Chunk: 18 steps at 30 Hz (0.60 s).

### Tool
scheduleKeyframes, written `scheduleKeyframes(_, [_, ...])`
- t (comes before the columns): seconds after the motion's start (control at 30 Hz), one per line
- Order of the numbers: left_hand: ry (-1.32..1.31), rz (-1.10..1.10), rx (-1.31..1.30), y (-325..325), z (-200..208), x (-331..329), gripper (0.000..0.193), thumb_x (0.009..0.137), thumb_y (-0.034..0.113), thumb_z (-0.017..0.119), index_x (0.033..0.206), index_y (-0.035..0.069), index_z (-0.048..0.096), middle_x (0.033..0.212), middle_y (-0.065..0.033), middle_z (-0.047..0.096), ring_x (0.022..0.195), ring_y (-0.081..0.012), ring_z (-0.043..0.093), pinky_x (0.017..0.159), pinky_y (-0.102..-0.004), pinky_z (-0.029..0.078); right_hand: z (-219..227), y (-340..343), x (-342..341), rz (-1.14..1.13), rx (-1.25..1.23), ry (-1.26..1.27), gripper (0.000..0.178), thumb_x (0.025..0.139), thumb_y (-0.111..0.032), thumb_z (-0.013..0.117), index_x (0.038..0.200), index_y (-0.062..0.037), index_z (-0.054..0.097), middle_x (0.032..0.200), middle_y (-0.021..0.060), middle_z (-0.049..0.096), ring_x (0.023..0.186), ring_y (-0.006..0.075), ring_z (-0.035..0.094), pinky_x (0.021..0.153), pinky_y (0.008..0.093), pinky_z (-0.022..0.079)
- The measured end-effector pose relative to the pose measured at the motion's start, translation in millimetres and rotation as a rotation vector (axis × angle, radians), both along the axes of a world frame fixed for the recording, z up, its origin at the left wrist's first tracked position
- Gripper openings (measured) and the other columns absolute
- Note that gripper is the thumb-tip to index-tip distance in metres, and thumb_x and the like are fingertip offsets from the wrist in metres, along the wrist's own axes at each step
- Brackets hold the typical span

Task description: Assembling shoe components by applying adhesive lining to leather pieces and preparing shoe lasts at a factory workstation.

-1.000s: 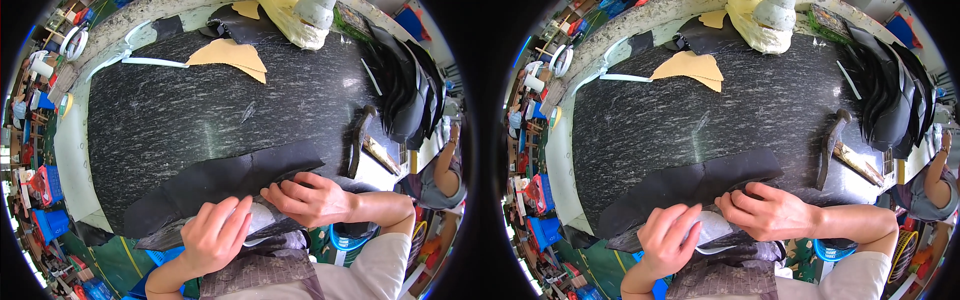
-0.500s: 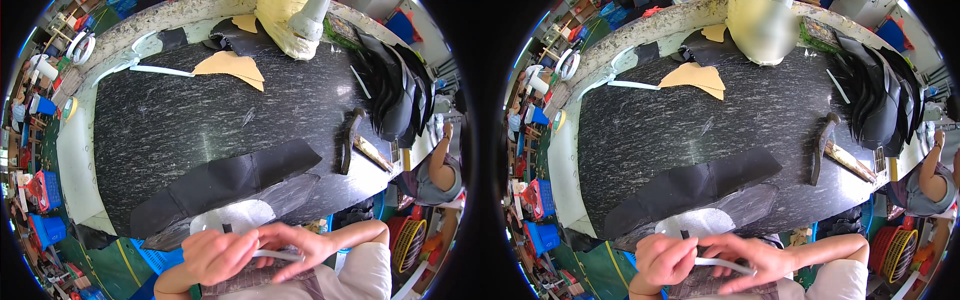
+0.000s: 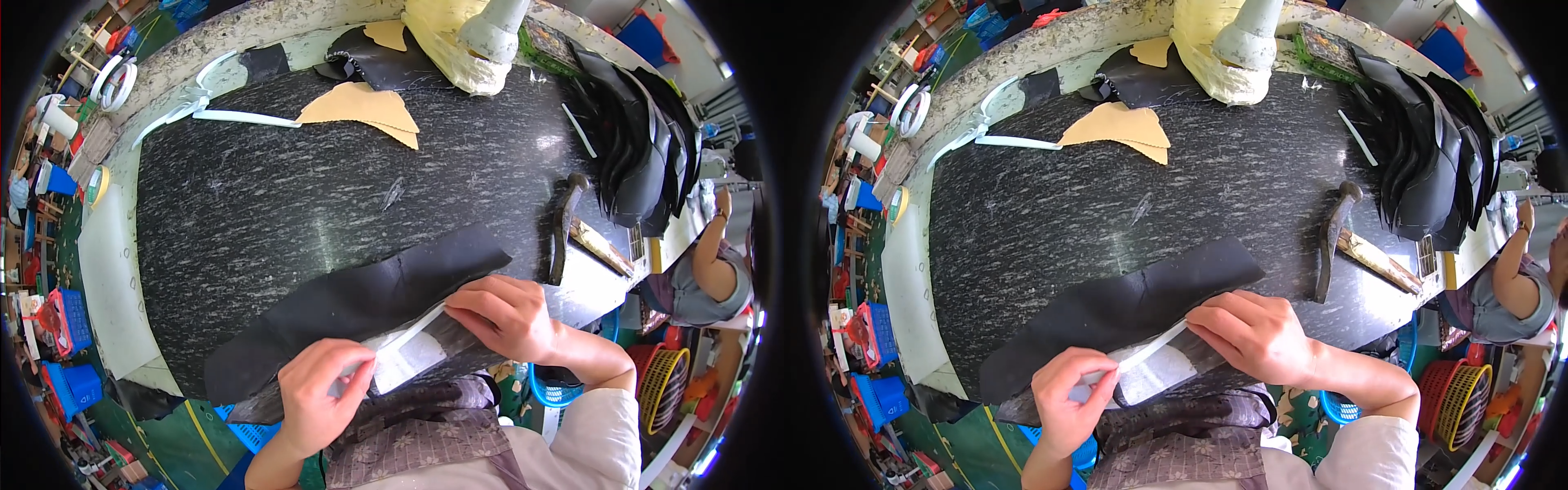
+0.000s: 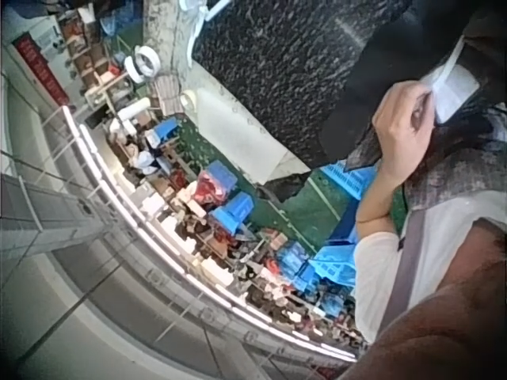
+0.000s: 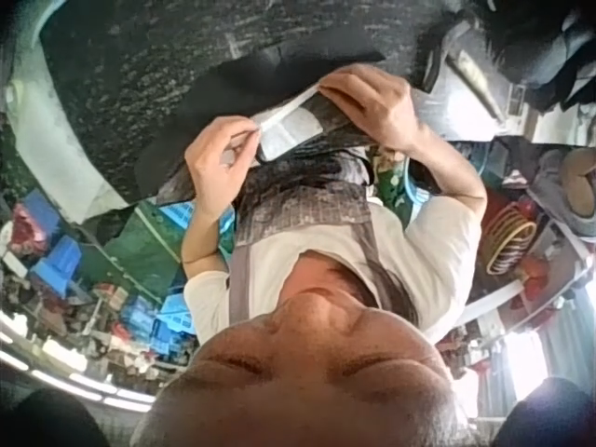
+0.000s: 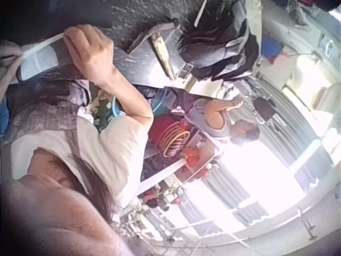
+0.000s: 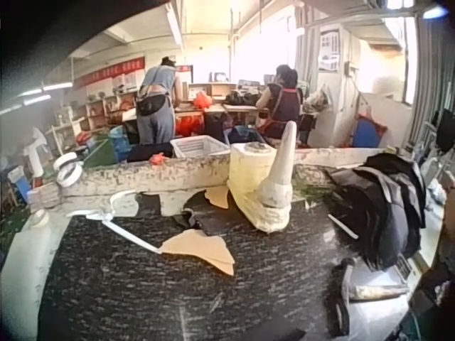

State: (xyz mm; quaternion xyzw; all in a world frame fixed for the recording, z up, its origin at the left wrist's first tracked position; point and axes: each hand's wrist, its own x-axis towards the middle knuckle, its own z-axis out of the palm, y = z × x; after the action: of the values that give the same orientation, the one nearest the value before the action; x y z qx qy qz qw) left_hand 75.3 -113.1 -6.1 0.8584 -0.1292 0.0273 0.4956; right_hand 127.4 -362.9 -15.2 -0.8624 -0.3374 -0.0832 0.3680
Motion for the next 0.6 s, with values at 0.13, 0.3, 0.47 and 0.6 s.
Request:
scheduleKeyframes(0.13, [-0.007,0.017,-0.015,3,-6,-4,0.017,0.07,-0.006,0.074,0.084,0.002,0.066,0.077,-0.0099,0.066,0.063,-0.0218,0.065,0.055,-0.0287,0.05,-4,1,6,0.019,0.009,-0.012,0.022,0.07,-0.003,0.079,0.089,-0.0054,0.068,0.08,0.005,0.065,0.064,0.0188,0.065,0.051,0.0283,0.051])
scheduleKeyframes(0.3, [0.037,0.024,-0.045,5,-4,-1,0.018,0.071,-0.006,0.074,0.086,0.002,0.068,0.077,-0.0099,0.066,0.063,-0.0206,0.066,0.055,-0.0282,0.051,-3,4,9,0.015,-0.029,0.03,0.018,0.073,-0.006,0.076,0.088,-0.0056,0.068,0.081,0.004,0.064,0.066,0.0175,0.063,0.053,0.0282,0.051])
scheduleKeyframes(0.47, [0.082,0.064,-0.071,8,-4,-3,0.016,0.072,-0.004,0.072,0.086,0.002,0.069,0.077,-0.009,0.068,0.064,-0.0151,0.064,0.049,-0.0231,0.042,-5,8,16,0.052,-0.071,0.003,0.022,0.072,-0.009,0.078,0.09,-0.0065,0.067,0.077,0.0019,0.059,0.057,0.0158,0.058,0.047,0.0282,0.046])
scheduleKeyframes(0.6, [0.156,0.031,-0.043,7,0,6,0.016,0.075,-0.005,0.072,0.09,0.001,0.068,0.08,-0.0082,0.065,0.063,-0.0172,0.065,0.052,-0.0256,0.051,-3,4,14,0.05,-0.201,-0.06,0.036,0.064,-0.011,0.071,0.099,-0.0087,0.064,0.078,0.0004,0.057,0.057,0.0138,0.054,0.044,0.0267,0.042])
